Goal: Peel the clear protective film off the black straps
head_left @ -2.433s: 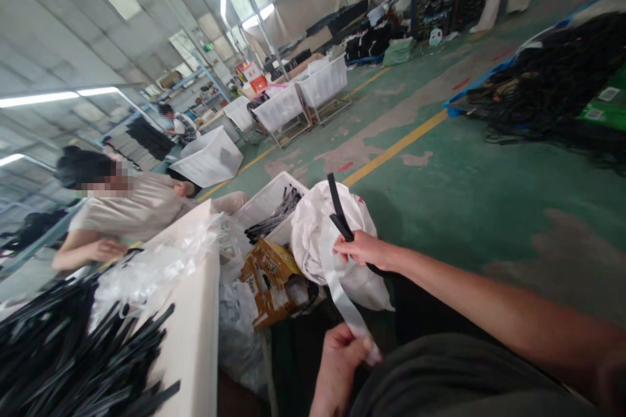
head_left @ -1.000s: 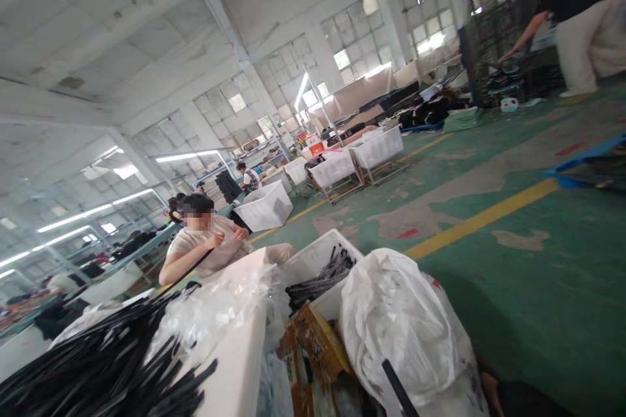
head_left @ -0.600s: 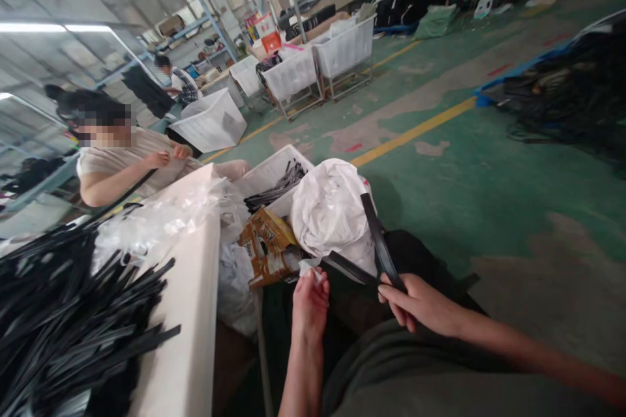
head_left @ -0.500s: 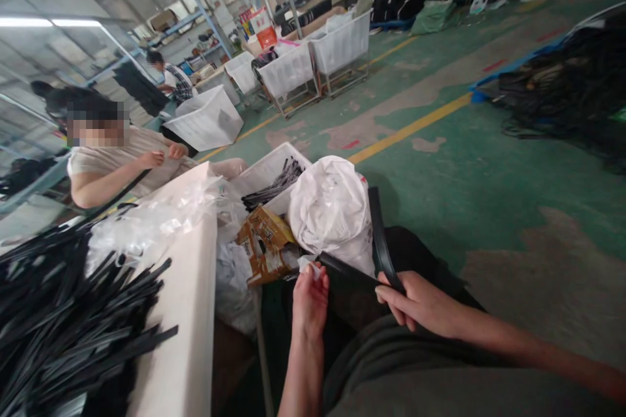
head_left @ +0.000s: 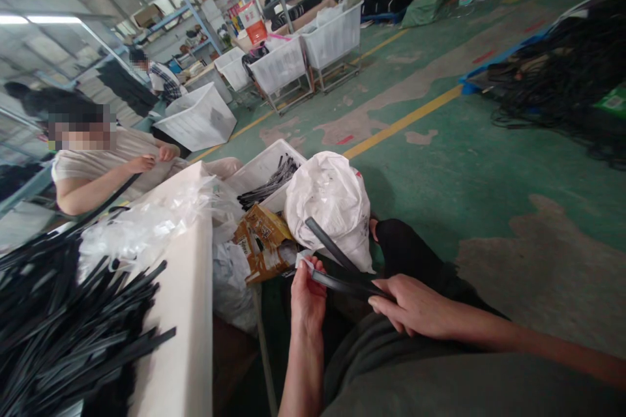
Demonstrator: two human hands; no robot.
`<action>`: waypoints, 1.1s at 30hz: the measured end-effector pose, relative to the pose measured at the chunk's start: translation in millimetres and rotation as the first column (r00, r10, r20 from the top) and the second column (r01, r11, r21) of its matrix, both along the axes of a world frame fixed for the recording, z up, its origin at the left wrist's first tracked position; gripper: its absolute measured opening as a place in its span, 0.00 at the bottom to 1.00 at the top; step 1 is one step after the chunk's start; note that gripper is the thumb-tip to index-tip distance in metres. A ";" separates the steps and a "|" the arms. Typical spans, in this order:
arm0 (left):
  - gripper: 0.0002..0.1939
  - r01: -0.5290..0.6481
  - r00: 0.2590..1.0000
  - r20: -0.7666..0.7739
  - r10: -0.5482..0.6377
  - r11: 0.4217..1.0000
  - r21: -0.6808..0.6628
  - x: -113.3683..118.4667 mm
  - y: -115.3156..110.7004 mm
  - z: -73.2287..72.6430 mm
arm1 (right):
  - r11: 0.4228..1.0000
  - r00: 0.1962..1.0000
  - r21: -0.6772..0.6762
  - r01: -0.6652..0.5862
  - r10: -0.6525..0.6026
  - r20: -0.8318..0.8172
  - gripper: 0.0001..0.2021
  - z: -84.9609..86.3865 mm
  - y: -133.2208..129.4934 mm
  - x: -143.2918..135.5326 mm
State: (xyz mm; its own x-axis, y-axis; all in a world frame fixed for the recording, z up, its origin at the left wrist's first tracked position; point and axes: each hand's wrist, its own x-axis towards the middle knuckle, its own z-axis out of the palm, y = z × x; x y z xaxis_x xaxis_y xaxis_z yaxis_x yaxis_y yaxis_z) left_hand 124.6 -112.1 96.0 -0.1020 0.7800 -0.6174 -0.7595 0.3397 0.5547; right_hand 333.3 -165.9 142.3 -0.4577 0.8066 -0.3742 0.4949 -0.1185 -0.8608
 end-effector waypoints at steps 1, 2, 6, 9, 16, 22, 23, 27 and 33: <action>0.07 0.000 1.000 -0.005 0.000 1.000 -0.018 0.3 -0.3 2.2 | 1.000 1.000 -0.012 0.006 -0.007 -0.008 0.13 -0.3 0.3 0.5; 0.08 0.007 1.000 -0.014 -0.008 0.999 -0.033 0.3 -0.5 4.4 | 1.000 1.000 -0.024 0.013 -0.014 -0.014 0.13 -0.2 0.7 1.0; 0.09 0.060 0.997 -0.043 -0.062 0.997 -0.057 -2.0 -0.9 8.4 | 0.998 0.999 -0.050 0.044 -0.045 -0.011 0.15 1.6 2.8 2.8; 0.11 0.081 0.996 -0.036 -0.081 0.997 -0.017 -4.2 -0.9 4.5 | 0.998 0.999 -0.039 0.049 -0.049 -0.006 0.16 2.2 3.8 4.0; 0.07 0.077 0.985 -0.159 -0.067 0.995 0.060 -2.3 -0.5 -4.6 | 0.999 0.998 0.028 0.024 -0.026 0.061 0.16 10.8 1.7 5.5; 0.06 0.070 0.979 -0.200 -0.044 0.990 0.122 1.7 2.3 -3.2 | 0.967 0.959 0.247 -0.063 -0.010 0.284 0.13 8.1 2.4 0.9; 0.06 0.047 0.984 -0.179 -0.025 0.991 0.125 2.2 3.0 -4.0 | 0.961 0.950 0.268 -0.071 -0.016 0.312 0.13 5.0 2.8 0.7; 0.08 0.039 0.995 -0.093 -0.026 0.990 0.135 2.8 4.6 -10.0 | 0.948 0.942 0.306 -0.085 -0.023 0.334 0.12 -7.2 4.4 2.3; 0.07 0.014 0.998 -0.068 -0.008 0.996 0.088 5.0 6.0 -12.9 | 0.947 0.956 0.309 -0.084 -0.012 0.294 0.12 -11.1 2.3 3.5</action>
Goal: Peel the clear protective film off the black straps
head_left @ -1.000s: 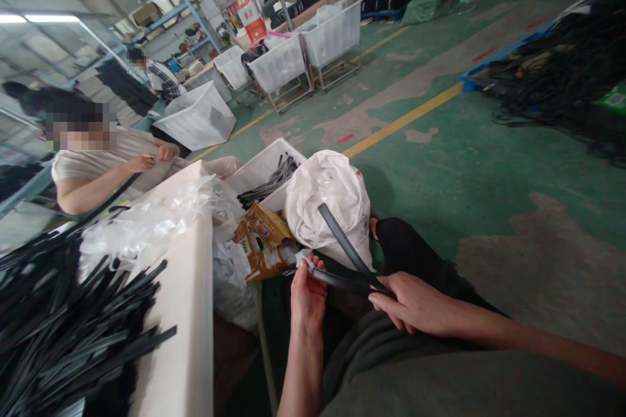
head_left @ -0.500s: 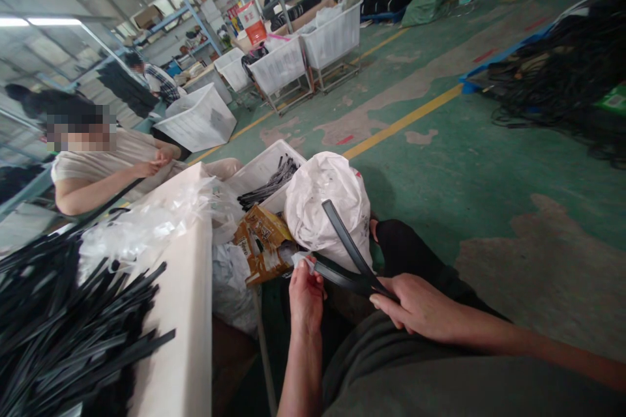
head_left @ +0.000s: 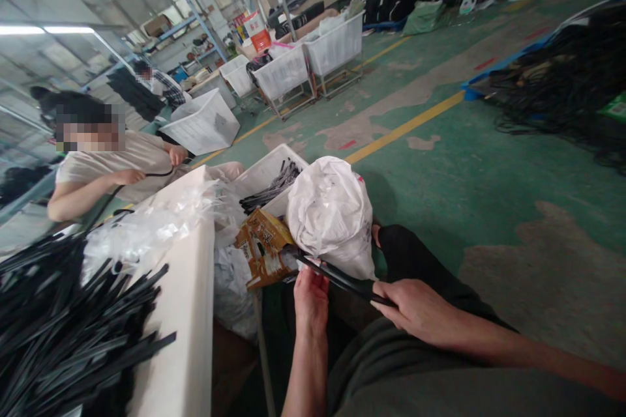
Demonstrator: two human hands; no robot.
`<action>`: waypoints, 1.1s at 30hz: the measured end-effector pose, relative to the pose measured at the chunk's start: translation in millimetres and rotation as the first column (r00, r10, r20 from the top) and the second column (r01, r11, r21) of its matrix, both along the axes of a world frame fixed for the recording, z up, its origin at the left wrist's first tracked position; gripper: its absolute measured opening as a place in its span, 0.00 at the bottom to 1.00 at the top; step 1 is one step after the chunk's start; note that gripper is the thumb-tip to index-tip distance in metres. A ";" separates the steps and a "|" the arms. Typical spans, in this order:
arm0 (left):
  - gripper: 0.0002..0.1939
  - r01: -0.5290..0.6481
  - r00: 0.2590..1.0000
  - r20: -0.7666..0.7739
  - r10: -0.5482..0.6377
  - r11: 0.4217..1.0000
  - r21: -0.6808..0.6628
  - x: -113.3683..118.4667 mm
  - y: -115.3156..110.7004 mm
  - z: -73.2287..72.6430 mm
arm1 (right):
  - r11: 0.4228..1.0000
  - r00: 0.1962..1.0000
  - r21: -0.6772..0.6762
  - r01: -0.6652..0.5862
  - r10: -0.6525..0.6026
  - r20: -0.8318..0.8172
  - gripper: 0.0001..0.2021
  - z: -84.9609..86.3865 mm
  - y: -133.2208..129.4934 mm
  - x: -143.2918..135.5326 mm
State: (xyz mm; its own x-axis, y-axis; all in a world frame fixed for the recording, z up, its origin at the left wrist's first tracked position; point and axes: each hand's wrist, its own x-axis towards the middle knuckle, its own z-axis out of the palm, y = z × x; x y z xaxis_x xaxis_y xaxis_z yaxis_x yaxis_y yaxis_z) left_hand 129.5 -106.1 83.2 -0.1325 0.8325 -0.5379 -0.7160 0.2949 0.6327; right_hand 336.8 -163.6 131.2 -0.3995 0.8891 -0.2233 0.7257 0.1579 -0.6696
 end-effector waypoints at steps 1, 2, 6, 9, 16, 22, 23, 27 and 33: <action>0.07 -0.006 1.000 0.005 0.006 1.000 -0.010 0.8 0.2 0.6 | 1.000 1.000 -0.008 -0.005 0.005 -0.006 0.12 0.2 -0.5 -0.1; 0.07 -0.010 1.000 0.008 0.010 1.000 -0.020 1.6 0.3 1.1 | 1.000 1.000 -0.018 -0.009 0.009 -0.008 0.11 0.3 -0.8 -0.1; 0.09 0.026 1.000 0.009 -0.026 1.000 -0.012 3.6 -2.4 0.4 | 1.000 1.000 -0.023 0.007 -0.007 0.002 0.09 -0.9 -0.4 1.0; 0.12 0.114 0.993 0.024 -0.114 0.993 0.002 7.9 -9.7 -2.6 | 0.995 0.998 -0.089 0.043 -0.048 -0.046 0.12 -1.8 1.8 -0.6; 0.14 0.260 0.965 0.033 -0.261 0.965 0.035 37.7 -35.8 -5.1 | 0.926 0.935 -0.373 0.052 -0.176 -0.307 0.16 -1.5 17.3 -10.5; 0.11 0.051 0.999 -0.002 -0.051 0.998 0.033 4.4 -18.8 -4.1 | 0.881 0.959 -0.464 0.092 -0.203 -0.196 0.18 23.6 -7.8 37.6; 0.11 0.044 0.999 -0.019 -0.043 0.998 0.039 -0.8 -17.2 -3.2 | 0.874 0.960 -0.472 0.119 -0.223 -0.170 0.18 28.9 -13.7 45.1; 0.12 0.168 0.986 0.000 -0.168 0.985 0.026 9.3 -28.0 3.8 | 0.890 0.959 -0.433 0.144 -0.233 -0.160 0.17 39.9 -17.8 43.8; 0.12 0.322 0.940 0.142 -0.311 0.945 -0.063 36.8 -53.5 13.7 | 0.941 0.962 -0.337 0.034 -0.122 -0.244 0.15 27.3 9.6 5.3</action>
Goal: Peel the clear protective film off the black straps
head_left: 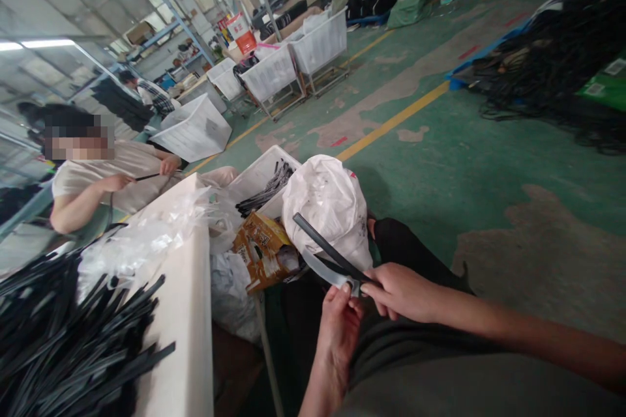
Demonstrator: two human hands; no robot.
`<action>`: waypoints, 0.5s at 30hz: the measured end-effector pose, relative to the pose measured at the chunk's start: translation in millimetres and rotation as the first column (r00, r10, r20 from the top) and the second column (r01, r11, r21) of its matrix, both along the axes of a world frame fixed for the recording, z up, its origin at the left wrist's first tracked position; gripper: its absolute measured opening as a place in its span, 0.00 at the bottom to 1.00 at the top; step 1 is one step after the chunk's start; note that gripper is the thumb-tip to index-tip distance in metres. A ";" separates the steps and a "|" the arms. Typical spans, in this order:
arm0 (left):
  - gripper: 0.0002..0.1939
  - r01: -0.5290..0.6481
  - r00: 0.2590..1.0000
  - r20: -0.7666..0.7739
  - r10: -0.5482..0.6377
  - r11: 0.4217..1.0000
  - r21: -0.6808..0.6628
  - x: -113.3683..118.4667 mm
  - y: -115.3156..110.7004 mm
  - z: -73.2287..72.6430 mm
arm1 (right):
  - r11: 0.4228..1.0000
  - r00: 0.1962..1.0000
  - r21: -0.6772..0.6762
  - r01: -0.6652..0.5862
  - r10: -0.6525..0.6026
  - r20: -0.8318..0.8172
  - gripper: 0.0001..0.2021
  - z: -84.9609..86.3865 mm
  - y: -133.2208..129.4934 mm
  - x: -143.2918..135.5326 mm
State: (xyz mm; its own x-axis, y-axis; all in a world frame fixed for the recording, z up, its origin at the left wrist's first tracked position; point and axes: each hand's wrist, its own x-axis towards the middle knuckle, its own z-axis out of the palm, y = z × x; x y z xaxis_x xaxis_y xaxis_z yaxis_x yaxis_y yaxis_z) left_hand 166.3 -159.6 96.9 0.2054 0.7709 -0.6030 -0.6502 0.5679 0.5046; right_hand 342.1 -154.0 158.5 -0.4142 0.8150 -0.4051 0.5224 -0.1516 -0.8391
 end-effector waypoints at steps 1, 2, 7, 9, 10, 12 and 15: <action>0.12 -0.030 1.000 -0.001 0.030 1.000 0.004 -5.6 0.3 -0.8 | 1.000 1.000 -0.003 -0.017 0.017 0.000 0.15 -0.8 -0.8 2.0; 0.11 -0.079 0.997 -0.001 0.079 0.997 0.015 -13.9 1.8 -2.1 | 0.999 0.999 -0.015 -0.039 0.039 0.005 0.15 -0.8 -3.9 7.3; 0.09 -0.237 0.972 -0.012 0.237 0.972 0.003 -47.6 6.4 -8.9 | 0.996 0.981 -0.057 -0.062 0.072 0.179 0.17 7.4 -27.6 43.0; 0.11 -0.192 0.981 -0.013 0.192 0.981 -0.010 -38.1 1.2 -8.5 | 0.998 0.972 0.015 -0.061 0.056 0.229 0.15 10.5 -26.6 38.4; 0.12 -0.154 0.988 -0.007 0.154 0.988 -0.010 -29.1 -2.1 -7.4 | 0.996 0.970 0.063 -0.066 0.049 0.238 0.14 11.3 -23.1 31.1; 0.13 -0.074 0.997 0.001 0.074 0.997 -0.005 -10.4 -7.6 -4.3 | 0.989 0.974 0.131 -0.072 0.041 0.223 0.13 11.6 -13.0 13.3; 0.12 -0.043 0.999 -0.003 0.043 0.999 0.022 -1.5 -7.2 -0.9 | 0.987 0.986 0.140 -0.077 0.055 0.160 0.15 11.2 -2.4 2.4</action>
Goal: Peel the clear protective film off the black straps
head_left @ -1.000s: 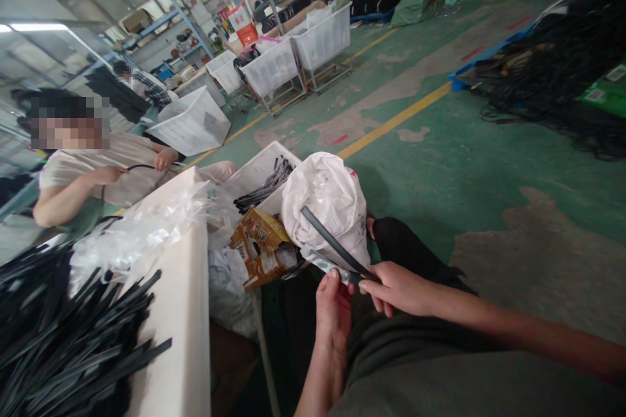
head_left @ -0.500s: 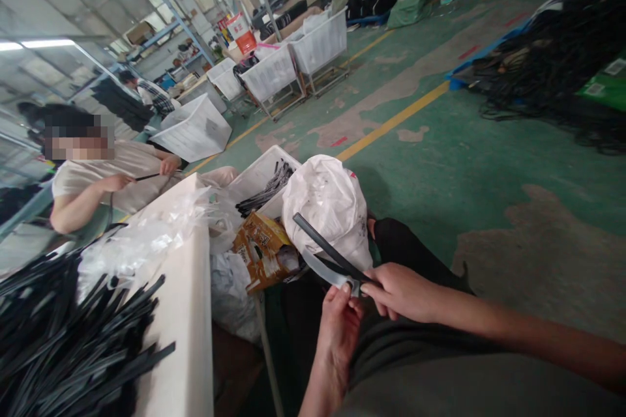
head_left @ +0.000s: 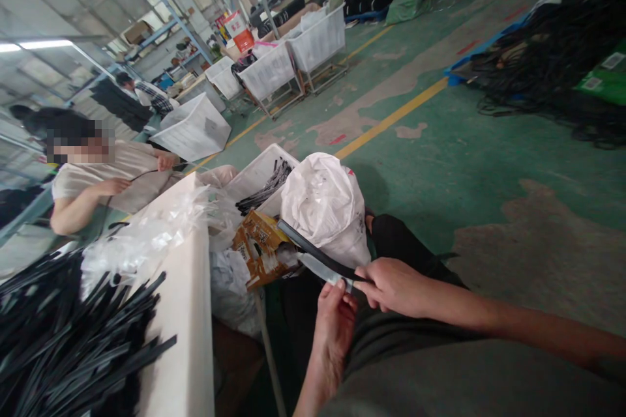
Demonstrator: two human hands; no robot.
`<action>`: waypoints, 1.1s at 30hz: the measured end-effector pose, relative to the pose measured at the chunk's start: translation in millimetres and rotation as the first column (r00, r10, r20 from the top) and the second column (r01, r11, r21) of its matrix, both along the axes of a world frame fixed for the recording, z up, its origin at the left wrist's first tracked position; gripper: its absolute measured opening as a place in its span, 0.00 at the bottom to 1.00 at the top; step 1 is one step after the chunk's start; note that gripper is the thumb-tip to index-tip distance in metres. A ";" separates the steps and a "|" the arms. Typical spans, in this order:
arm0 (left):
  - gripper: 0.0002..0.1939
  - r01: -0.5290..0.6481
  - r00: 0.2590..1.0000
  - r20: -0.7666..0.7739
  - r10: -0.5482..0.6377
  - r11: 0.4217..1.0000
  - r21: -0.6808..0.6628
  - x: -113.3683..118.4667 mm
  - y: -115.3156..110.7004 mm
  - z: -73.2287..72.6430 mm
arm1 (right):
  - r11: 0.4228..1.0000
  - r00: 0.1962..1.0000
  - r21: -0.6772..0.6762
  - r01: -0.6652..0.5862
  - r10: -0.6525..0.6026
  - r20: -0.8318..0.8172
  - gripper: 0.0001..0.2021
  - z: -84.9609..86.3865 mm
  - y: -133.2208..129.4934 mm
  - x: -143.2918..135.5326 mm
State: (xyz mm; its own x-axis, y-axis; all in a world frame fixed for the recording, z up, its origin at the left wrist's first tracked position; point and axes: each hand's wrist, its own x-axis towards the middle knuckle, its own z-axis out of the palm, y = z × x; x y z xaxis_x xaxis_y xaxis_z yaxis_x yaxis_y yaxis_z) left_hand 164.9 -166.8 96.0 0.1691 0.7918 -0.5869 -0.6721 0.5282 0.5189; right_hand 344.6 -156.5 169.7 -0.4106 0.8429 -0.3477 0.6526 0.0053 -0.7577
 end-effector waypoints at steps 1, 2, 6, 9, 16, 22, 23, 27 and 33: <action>0.12 -0.022 1.000 -0.003 0.022 1.000 0.010 -4.0 2.5 0.2 | 1.000 1.000 -0.019 -0.011 0.011 -0.017 0.16 0.2 -0.1 3.9; 0.12 -0.054 0.999 -0.005 0.054 0.998 0.017 -10.4 5.5 -0.2 | 0.999 1.000 -0.037 -0.021 0.020 -0.022 0.16 0.7 -2.1 10.8; 0.14 -0.142 0.990 -0.020 0.142 0.990 -0.003 -30.4 11.4 -4.5 | 0.996 0.999 -0.087 0.005 -0.001 0.052 0.17 3.4 -15.3 37.7; 0.15 -0.083 0.996 -0.025 0.082 0.996 -0.020 -16.3 4.8 -5.6 | 1.000 0.988 0.014 0.022 -0.024 0.154 0.15 1.8 -12.6 26.4; 0.14 -0.057 0.997 -0.059 0.058 0.998 0.009 -4.9 4.4 -3.5 | 0.998 0.995 0.067 -0.010 0.004 0.095 0.16 -11.2 3.6 8.8; 0.14 -0.056 0.995 -0.085 0.056 0.998 -0.005 -16.0 7.6 -10.0 | 0.999 0.997 -0.012 0.044 -0.043 0.062 0.15 -14.7 -10.7 26.0; 0.14 -0.025 0.996 -0.080 0.024 1.000 -0.004 -10.8 5.8 -9.0 | 0.998 0.997 0.009 0.056 -0.056 0.045 0.15 -15.3 -9.7 21.3; 0.14 0.103 0.992 -0.073 -0.102 0.995 -0.001 2.1 0.6 4.4 | 0.995 0.964 -0.056 0.087 -0.098 -0.248 0.18 -27.9 4.6 6.6; 0.11 0.524 0.838 -0.258 -0.481 0.840 0.138 -17.7 6.2 36.3 | 0.737 0.643 -0.674 0.053 -0.542 -0.542 0.25 -65.9 26.8 14.5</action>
State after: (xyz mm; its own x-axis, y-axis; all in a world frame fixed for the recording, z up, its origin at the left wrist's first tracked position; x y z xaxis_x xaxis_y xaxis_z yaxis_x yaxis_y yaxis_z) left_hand 147.2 -160.6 132.3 0.4685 0.7312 -0.4959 -0.2084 0.6369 0.7422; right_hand 359.1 -129.6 103.8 -0.4852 0.7031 -0.5198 -0.1597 -0.6557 -0.7379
